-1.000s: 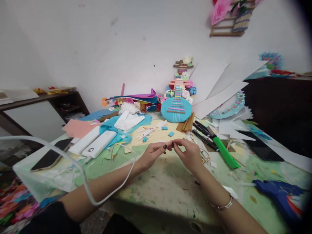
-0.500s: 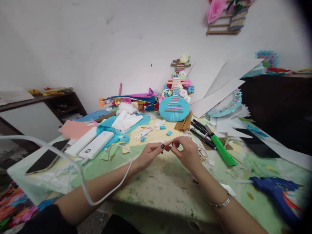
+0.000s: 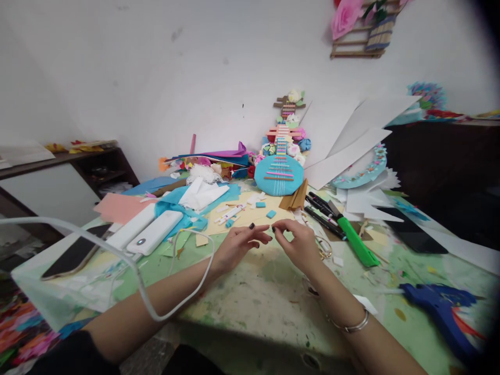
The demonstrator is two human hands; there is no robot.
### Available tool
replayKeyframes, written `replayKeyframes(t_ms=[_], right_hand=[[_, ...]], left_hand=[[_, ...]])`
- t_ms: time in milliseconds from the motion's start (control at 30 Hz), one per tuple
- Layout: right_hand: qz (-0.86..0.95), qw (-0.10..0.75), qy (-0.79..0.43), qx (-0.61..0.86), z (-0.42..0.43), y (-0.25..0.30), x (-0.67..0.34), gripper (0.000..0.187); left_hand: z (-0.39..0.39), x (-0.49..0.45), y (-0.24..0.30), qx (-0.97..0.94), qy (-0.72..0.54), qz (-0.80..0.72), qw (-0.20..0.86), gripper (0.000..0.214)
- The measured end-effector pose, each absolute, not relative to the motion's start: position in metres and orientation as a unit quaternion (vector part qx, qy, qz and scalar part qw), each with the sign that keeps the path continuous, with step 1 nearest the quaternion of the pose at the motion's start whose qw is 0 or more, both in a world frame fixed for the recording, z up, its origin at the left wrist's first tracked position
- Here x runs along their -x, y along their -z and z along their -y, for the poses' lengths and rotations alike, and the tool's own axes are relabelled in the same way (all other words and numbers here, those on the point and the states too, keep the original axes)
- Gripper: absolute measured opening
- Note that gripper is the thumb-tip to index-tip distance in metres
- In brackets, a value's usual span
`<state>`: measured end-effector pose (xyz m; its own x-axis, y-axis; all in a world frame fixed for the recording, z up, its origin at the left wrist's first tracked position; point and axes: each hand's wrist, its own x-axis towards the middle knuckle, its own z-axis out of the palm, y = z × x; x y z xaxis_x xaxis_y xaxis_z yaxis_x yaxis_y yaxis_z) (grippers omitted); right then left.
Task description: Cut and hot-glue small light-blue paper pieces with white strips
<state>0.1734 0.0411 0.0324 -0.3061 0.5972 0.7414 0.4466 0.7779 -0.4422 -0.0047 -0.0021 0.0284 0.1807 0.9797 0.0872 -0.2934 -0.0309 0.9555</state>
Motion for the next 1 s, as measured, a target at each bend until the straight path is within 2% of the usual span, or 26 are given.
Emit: replayKeyframes(t_ms=[200, 567, 900, 1000], right_hand=[[0.823, 0.471, -0.075, 0.31, -0.0418, -0.0286, -0.1724, 0.015], [0.835, 0.424, -0.084, 0.341, -0.036, -0.0349, -0.1714, 0.012], [0.842, 0.417, -0.071, 0.335, -0.0388, -0.0318, -0.1731, 0.014], [0.831, 0.431, -0.096, 0.339, -0.0392, -0.0342, -0.1766, 0.01]], left_hand=[[0.0002, 0.0036, -0.0225, -0.514, -0.517, -0.363, 0.58, 0.037], [0.0017, 0.0048, -0.0266, -0.651, -0.479, -0.421, 0.412, 0.04], [0.0015, 0.0073, -0.0263, -0.65, -0.478, -0.441, 0.393, 0.038], [-0.0001, 0.0092, -0.024, -0.625, -0.484, -0.464, 0.399, 0.029]])
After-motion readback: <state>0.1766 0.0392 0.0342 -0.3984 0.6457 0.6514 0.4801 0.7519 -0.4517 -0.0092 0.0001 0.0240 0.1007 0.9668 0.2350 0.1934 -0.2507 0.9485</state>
